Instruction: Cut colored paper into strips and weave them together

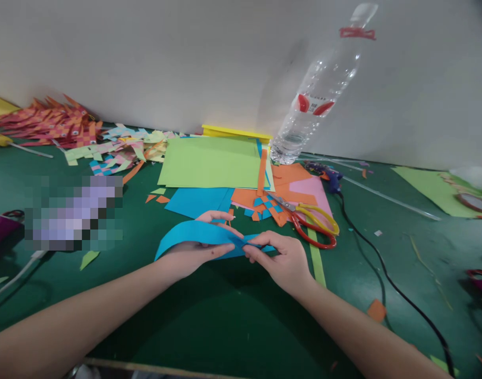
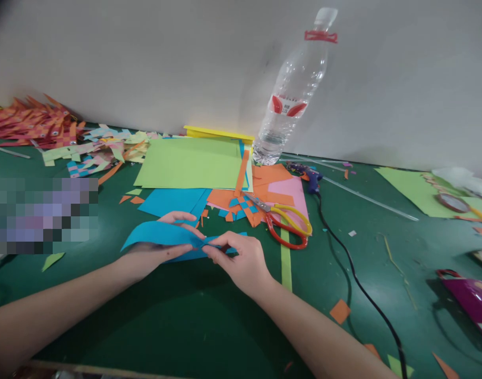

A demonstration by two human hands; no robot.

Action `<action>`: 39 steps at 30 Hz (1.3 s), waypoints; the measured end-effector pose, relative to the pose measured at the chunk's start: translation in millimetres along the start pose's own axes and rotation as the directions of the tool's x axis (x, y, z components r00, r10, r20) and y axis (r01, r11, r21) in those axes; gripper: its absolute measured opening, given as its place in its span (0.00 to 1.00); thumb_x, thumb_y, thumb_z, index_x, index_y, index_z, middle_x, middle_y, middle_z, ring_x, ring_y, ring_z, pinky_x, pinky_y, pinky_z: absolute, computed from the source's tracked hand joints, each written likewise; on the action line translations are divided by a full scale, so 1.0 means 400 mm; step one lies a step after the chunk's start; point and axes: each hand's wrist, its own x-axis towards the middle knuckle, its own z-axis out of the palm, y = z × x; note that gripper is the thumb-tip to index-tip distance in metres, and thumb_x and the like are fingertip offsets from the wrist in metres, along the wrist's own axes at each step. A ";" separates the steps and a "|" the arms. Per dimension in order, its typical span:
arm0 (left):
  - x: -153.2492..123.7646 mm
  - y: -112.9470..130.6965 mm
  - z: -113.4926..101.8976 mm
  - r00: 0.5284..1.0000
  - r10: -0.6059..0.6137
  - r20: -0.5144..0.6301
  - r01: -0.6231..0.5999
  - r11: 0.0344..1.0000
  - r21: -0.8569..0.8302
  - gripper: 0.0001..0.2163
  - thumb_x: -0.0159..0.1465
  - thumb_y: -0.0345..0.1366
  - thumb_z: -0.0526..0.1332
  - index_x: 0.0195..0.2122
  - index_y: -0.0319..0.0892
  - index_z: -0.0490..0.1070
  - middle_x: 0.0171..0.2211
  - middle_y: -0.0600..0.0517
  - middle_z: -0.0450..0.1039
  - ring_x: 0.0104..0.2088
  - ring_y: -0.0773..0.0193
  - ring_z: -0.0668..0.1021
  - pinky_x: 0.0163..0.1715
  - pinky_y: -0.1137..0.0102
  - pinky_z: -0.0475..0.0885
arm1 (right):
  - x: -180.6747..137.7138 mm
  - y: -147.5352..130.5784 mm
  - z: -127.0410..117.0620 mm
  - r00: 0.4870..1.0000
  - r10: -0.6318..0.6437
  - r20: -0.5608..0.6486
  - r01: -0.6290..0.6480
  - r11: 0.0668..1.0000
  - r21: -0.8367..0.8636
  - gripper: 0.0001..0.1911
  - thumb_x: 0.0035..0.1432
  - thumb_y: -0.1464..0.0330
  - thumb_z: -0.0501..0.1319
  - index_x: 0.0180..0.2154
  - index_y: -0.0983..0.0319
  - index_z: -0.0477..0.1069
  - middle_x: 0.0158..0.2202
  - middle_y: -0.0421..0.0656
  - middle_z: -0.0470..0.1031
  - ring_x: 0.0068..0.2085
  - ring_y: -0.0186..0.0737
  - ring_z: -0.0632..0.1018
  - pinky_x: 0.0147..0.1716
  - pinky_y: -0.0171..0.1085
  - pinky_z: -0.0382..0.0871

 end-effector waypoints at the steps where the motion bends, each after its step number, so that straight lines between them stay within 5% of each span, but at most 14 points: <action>1: 0.001 0.001 0.001 1.000 -0.011 0.005 0.012 1.000 -0.020 0.07 0.60 0.38 0.65 0.39 0.46 0.74 0.46 0.49 0.76 0.50 0.55 0.77 0.52 0.59 0.69 | -0.001 0.000 0.000 1.000 -0.005 -0.001 0.005 1.000 0.000 0.07 0.55 0.67 0.65 0.26 0.59 0.74 0.19 0.37 0.77 0.21 0.33 0.77 0.22 0.30 0.72; 7: 0.004 0.006 0.007 0.998 -0.048 0.043 0.057 0.962 -0.268 0.22 0.55 0.36 0.71 0.49 0.44 0.66 0.42 0.48 0.78 0.45 0.55 0.80 0.46 0.61 0.73 | -0.005 0.006 -0.001 0.996 -0.088 -0.029 0.086 0.995 -0.057 0.06 0.55 0.68 0.66 0.26 0.60 0.74 0.20 0.37 0.77 0.21 0.34 0.77 0.22 0.31 0.70; 14: 0.001 0.000 0.009 0.998 -0.062 0.010 0.062 0.949 -0.309 0.19 0.57 0.34 0.69 0.48 0.44 0.65 0.39 0.51 0.79 0.42 0.57 0.81 0.44 0.63 0.75 | -0.002 0.001 -0.001 0.980 -0.197 -0.029 0.194 0.978 -0.077 0.06 0.56 0.69 0.65 0.26 0.60 0.74 0.20 0.37 0.77 0.21 0.33 0.76 0.22 0.31 0.69; 22: 0.004 0.011 0.005 0.993 -0.041 -0.109 0.026 0.990 -0.137 0.12 0.57 0.36 0.68 0.41 0.42 0.70 0.35 0.52 0.78 0.40 0.58 0.80 0.45 0.62 0.74 | -0.004 -0.003 -0.001 0.982 -0.186 -0.005 0.185 0.980 -0.077 0.08 0.57 0.68 0.65 0.26 0.59 0.73 0.19 0.37 0.76 0.20 0.33 0.76 0.22 0.32 0.70; 31: 0.009 -0.007 -0.003 0.941 -0.223 -0.253 0.106 0.908 -0.405 0.21 0.55 0.39 0.72 0.46 0.40 0.69 0.34 0.52 0.77 0.30 0.66 0.79 0.32 0.72 0.74 | -0.003 -0.002 -0.004 0.995 -0.096 -0.040 0.094 0.994 -0.060 0.08 0.56 0.67 0.64 0.25 0.59 0.72 0.18 0.37 0.75 0.20 0.33 0.75 0.21 0.32 0.70; 39: 0.010 -0.014 0.005 0.986 -0.148 -0.072 0.100 0.886 -0.453 0.28 0.52 0.31 0.73 0.53 0.42 0.65 0.44 0.48 0.77 0.42 0.58 0.80 0.40 0.65 0.75 | -0.003 -0.002 -0.006 0.994 -0.067 -0.082 0.064 0.997 -0.041 0.07 0.55 0.66 0.65 0.25 0.59 0.72 0.19 0.37 0.75 0.20 0.34 0.75 0.20 0.32 0.69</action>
